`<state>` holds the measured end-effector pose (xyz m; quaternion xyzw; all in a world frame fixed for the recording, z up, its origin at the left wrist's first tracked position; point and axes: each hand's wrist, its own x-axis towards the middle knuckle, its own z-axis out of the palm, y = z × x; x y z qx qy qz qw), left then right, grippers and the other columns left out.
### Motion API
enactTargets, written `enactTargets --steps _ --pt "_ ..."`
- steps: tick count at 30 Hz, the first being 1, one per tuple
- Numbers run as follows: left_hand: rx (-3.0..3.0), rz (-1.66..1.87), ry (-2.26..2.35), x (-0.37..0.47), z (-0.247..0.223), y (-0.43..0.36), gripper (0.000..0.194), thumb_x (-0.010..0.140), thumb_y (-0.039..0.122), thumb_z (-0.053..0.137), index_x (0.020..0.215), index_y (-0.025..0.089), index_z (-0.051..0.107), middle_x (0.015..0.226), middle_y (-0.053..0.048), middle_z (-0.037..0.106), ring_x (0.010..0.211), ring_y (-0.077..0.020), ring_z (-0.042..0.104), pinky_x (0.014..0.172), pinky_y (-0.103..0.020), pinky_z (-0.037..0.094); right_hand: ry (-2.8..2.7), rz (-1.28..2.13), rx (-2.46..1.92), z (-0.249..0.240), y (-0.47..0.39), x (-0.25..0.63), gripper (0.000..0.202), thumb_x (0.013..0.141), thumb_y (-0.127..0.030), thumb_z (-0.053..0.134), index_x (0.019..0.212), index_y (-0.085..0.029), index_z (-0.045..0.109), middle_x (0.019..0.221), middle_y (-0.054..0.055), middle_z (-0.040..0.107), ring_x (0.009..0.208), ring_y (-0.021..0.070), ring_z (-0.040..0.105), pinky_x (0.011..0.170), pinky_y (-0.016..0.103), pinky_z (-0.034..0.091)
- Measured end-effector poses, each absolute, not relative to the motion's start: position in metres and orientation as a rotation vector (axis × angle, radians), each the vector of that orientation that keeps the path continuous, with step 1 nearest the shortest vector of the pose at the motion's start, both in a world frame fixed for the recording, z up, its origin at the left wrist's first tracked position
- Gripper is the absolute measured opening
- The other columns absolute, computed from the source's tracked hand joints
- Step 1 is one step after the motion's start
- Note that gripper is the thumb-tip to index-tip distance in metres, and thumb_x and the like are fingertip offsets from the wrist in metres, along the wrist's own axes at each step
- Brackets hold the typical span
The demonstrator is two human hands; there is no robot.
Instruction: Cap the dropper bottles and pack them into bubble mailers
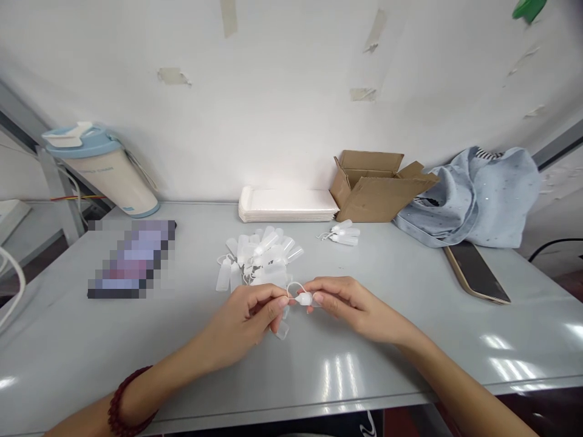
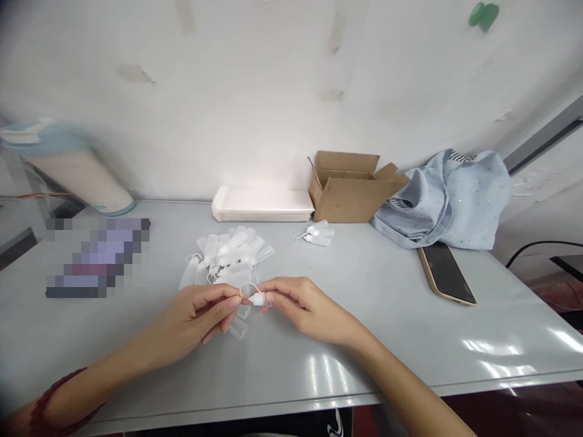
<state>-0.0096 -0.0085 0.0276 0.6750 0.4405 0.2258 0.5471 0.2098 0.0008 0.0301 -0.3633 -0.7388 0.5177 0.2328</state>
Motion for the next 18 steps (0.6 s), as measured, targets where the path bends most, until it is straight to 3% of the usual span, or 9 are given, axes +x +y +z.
enactTargets --steps 4,14,18 --pt "1.738 0.554 1.111 -0.008 0.025 -0.01 0.029 0.092 0.033 0.038 0.083 0.019 0.062 0.056 0.004 0.048 0.049 -0.0097 0.04 0.046 -0.021 0.031 -2.026 1.401 -1.003 0.028 0.0 0.208 0.029 0.096 -0.029 0.04 0.113 -0.021 0.062 0.089 0.002 0.065 0.079 0.0134 0.057 0.071 0.024 0.042" --pt "1.965 0.569 1.114 -0.007 0.013 -0.014 0.034 0.093 0.026 0.035 0.067 0.018 0.055 0.055 0.004 0.049 0.051 -0.0097 0.042 0.049 -0.021 0.031 -2.058 1.403 -1.017 0.022 0.0 0.206 0.029 0.096 -0.03 0.04 0.108 -0.019 0.064 0.084 0.002 0.064 0.075 0.0138 0.055 0.068 0.025 0.04" --pt "1.996 0.561 1.104 -0.007 0.016 -0.011 0.028 0.092 0.024 0.039 0.074 0.018 0.059 0.056 0.004 0.052 0.051 -0.0093 0.044 0.051 -0.02 0.033 -2.046 1.417 -1.033 0.022 0.0 0.206 0.03 0.096 -0.032 0.04 0.107 -0.019 0.064 0.084 0.002 0.064 0.073 0.0134 0.054 0.066 0.025 0.039"
